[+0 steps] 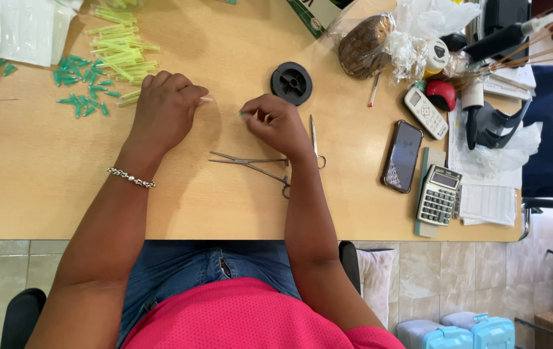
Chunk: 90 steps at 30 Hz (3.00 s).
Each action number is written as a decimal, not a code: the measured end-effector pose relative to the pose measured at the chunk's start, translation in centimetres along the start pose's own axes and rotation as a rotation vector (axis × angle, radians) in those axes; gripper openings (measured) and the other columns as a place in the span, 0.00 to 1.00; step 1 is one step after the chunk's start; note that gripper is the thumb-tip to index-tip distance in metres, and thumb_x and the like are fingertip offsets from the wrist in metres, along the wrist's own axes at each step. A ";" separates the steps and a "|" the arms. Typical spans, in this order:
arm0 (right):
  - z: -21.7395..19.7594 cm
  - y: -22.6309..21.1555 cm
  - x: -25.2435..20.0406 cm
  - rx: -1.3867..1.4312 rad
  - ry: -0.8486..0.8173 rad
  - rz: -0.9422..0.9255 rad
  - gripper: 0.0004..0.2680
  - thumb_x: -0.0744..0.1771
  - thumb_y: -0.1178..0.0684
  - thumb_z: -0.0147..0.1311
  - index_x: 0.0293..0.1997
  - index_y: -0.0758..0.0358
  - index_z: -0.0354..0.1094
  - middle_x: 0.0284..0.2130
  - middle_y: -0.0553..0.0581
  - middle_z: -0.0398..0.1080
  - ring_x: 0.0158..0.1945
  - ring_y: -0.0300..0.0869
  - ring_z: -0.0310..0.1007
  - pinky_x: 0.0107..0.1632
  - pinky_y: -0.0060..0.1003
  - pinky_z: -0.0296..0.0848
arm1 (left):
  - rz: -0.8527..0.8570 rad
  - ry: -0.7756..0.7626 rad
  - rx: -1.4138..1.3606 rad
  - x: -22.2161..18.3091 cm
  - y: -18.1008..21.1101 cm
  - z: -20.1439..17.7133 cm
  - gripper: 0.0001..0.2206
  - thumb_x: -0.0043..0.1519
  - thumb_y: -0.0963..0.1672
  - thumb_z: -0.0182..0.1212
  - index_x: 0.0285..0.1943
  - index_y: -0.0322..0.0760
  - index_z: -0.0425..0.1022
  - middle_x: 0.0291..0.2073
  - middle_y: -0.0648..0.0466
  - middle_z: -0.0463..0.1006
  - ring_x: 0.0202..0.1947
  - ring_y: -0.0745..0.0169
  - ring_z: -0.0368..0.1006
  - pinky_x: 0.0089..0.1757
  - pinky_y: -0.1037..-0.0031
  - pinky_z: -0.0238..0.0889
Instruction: Assembling small green plastic components onto a thin wire or needle using hands and surgical forceps.
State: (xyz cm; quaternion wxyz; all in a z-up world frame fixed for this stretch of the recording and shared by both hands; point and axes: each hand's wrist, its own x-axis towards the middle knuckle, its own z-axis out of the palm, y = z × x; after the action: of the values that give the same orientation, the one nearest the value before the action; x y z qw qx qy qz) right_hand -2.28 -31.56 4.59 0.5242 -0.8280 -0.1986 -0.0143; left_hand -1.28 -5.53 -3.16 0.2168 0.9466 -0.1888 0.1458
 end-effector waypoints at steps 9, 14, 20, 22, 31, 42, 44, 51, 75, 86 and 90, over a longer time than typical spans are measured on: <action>-0.3 0.8 0.0 -0.392 0.046 -0.012 0.08 0.62 0.53 0.68 0.43 0.51 0.80 0.37 0.52 0.77 0.37 0.46 0.77 0.43 0.40 0.76 | 0.010 -0.046 0.020 -0.4 -0.5 0.4 0.07 0.71 0.49 0.63 0.50 0.50 0.83 0.41 0.56 0.76 0.48 0.53 0.72 0.49 0.64 0.59; -1.9 3.6 0.3 -0.748 0.361 0.007 0.24 0.63 0.41 0.71 0.64 0.47 0.65 0.59 0.53 0.66 0.63 0.48 0.64 0.67 0.48 0.59 | 0.066 0.038 0.005 -0.3 -0.2 0.6 0.05 0.66 0.45 0.70 0.49 0.52 0.84 0.39 0.59 0.75 0.42 0.51 0.68 0.46 0.61 0.57; -2.2 4.1 0.5 -0.641 0.274 0.401 0.30 0.63 0.39 0.62 0.74 0.46 0.53 0.68 0.57 0.60 0.72 0.52 0.57 0.66 0.54 0.57 | 0.110 0.180 -0.068 0.2 1.3 -0.3 0.09 0.66 0.47 0.74 0.52 0.44 0.85 0.40 0.57 0.75 0.44 0.50 0.68 0.46 0.61 0.60; -2.1 3.0 0.7 -0.334 0.359 0.282 0.27 0.63 0.47 0.67 0.69 0.54 0.58 0.63 0.55 0.65 0.69 0.49 0.63 0.67 0.46 0.65 | 0.162 0.288 -0.255 0.6 2.5 -1.1 0.12 0.68 0.45 0.74 0.56 0.36 0.83 0.42 0.50 0.75 0.41 0.48 0.69 0.47 0.60 0.65; 1.9 -2.7 0.0 -0.115 0.256 -0.082 0.14 0.63 0.53 0.67 0.52 0.52 0.70 0.56 0.56 0.72 0.63 0.45 0.73 0.65 0.41 0.72 | -0.600 -0.018 -1.816 1.7 6.9 -4.2 0.29 0.65 0.44 0.62 0.76 0.38 0.60 0.56 0.49 0.79 0.52 0.55 0.79 0.53 0.64 0.79; 1.8 1.0 0.3 0.607 0.131 0.270 0.19 0.69 0.49 0.58 0.67 0.62 0.60 0.48 0.63 0.71 0.45 0.41 0.74 0.47 0.36 0.78 | -0.472 -0.063 -1.567 1.3 6.4 -4.2 0.15 0.68 0.39 0.58 0.65 0.33 0.73 0.49 0.45 0.81 0.49 0.59 0.79 0.50 0.66 0.79; 2.3 1.3 0.5 0.747 0.156 0.258 0.11 0.70 0.58 0.59 0.58 0.68 0.71 0.36 0.62 0.77 0.35 0.39 0.80 0.37 0.32 0.82 | -0.467 -0.031 -1.551 1.3 6.8 -4.2 0.11 0.69 0.39 0.60 0.60 0.31 0.77 0.44 0.42 0.82 0.46 0.58 0.81 0.48 0.65 0.80; 2.3 1.2 1.0 0.786 0.316 0.277 0.10 0.69 0.56 0.60 0.54 0.68 0.73 0.27 0.59 0.75 0.26 0.35 0.75 0.28 0.26 0.78 | -0.185 0.044 -1.375 1.0 6.8 -3.8 0.20 0.60 0.33 0.70 0.62 0.22 0.74 0.47 0.36 0.79 0.50 0.53 0.78 0.49 0.62 0.77; 0.4 1.5 1.0 1.018 0.371 0.406 0.11 0.66 0.54 0.63 0.50 0.58 0.67 0.42 0.53 0.74 0.43 0.40 0.75 0.39 0.40 0.81 | -0.464 -0.099 -1.433 1.0 6.9 -5.8 0.04 0.73 0.43 0.52 0.44 0.40 0.67 0.24 0.56 0.65 0.25 0.69 0.61 0.28 0.78 0.56; -2.0 1.2 0.5 1.085 0.358 0.384 0.18 0.67 0.44 0.61 0.60 0.59 0.66 0.55 0.61 0.71 0.56 0.51 0.75 0.48 0.46 0.82 | 0.004 -0.075 -0.332 -0.8 3.8 -6.9 0.06 0.70 0.45 0.62 0.43 0.42 0.83 0.31 0.51 0.71 0.36 0.49 0.70 0.35 0.58 0.62; -2.7 0.2 0.2 0.952 0.251 0.385 0.17 0.65 0.52 0.63 0.57 0.60 0.63 0.49 0.60 0.75 0.49 0.52 0.80 0.48 0.52 0.85 | -0.092 -0.066 -0.004 -2.1 1.0 -12.0 0.04 0.72 0.47 0.65 0.47 0.50 0.85 0.35 0.51 0.73 0.36 0.47 0.72 0.33 0.56 0.65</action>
State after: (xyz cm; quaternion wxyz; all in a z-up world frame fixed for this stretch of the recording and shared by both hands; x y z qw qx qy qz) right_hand -1.49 -33.92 5.66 0.8552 -0.5115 0.0367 0.0752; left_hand -5.89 -0.18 6.81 0.2191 0.9581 -0.1524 0.1041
